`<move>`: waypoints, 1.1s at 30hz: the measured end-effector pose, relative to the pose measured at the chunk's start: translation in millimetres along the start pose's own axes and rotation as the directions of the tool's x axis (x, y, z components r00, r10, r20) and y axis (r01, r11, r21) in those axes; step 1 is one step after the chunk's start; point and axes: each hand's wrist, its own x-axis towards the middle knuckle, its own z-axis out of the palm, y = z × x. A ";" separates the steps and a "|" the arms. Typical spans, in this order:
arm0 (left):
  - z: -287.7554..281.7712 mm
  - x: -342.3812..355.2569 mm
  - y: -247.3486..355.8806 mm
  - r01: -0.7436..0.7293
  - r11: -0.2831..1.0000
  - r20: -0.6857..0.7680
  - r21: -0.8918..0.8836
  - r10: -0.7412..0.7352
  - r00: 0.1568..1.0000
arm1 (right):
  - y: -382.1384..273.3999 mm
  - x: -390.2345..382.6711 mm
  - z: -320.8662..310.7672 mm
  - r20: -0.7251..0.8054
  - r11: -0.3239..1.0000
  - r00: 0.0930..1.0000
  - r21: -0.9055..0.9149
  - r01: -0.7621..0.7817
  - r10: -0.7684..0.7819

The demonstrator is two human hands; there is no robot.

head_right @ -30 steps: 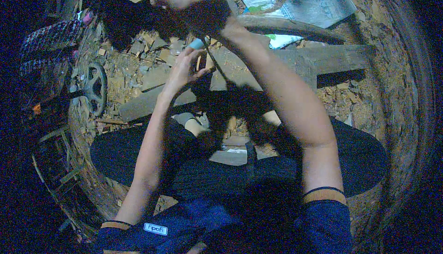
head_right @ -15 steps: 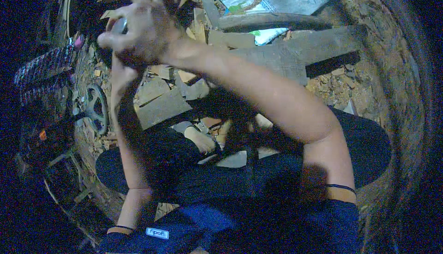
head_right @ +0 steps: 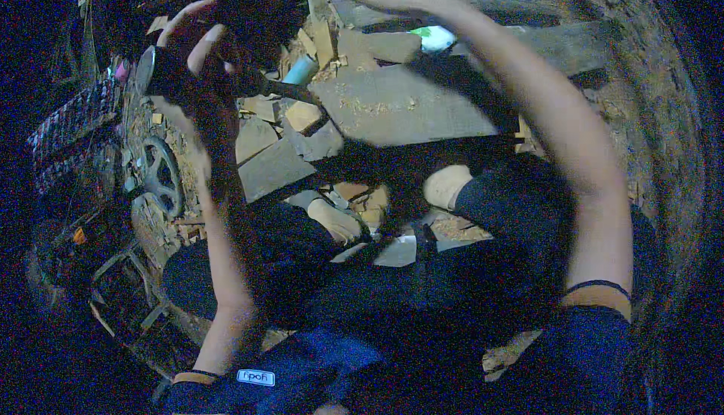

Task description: The person is using a chisel and a hammer to carve or shape a piece of wood while sitting on the floor.

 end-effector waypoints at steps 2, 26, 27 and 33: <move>0.5 -0.7 -5.7 -0.018 0.991 0.003 0.134 0.018 1.000 | 63.1 -28.0 7.8 0.144 0.922 0.962 -0.347 -0.172 0.233; -10.5 -7.0 10.7 0.112 0.982 0.069 -0.153 -0.103 0.992 | -135.1 -0.1 -105.3 -0.376 0.919 0.841 -0.222 0.325 -0.388; -16.8 -8.2 7.9 0.114 0.979 0.067 -0.167 -0.104 0.992 | -200.2 -2.7 -119.8 -0.194 0.950 0.962 0.207 0.234 -0.194; -20.5 -5.0 -53.1 -0.449 0.835 0.138 0.317 0.428 0.893 | -239.2 -12.9 -119.1 0.235 0.991 0.968 -0.084 0.108 -0.086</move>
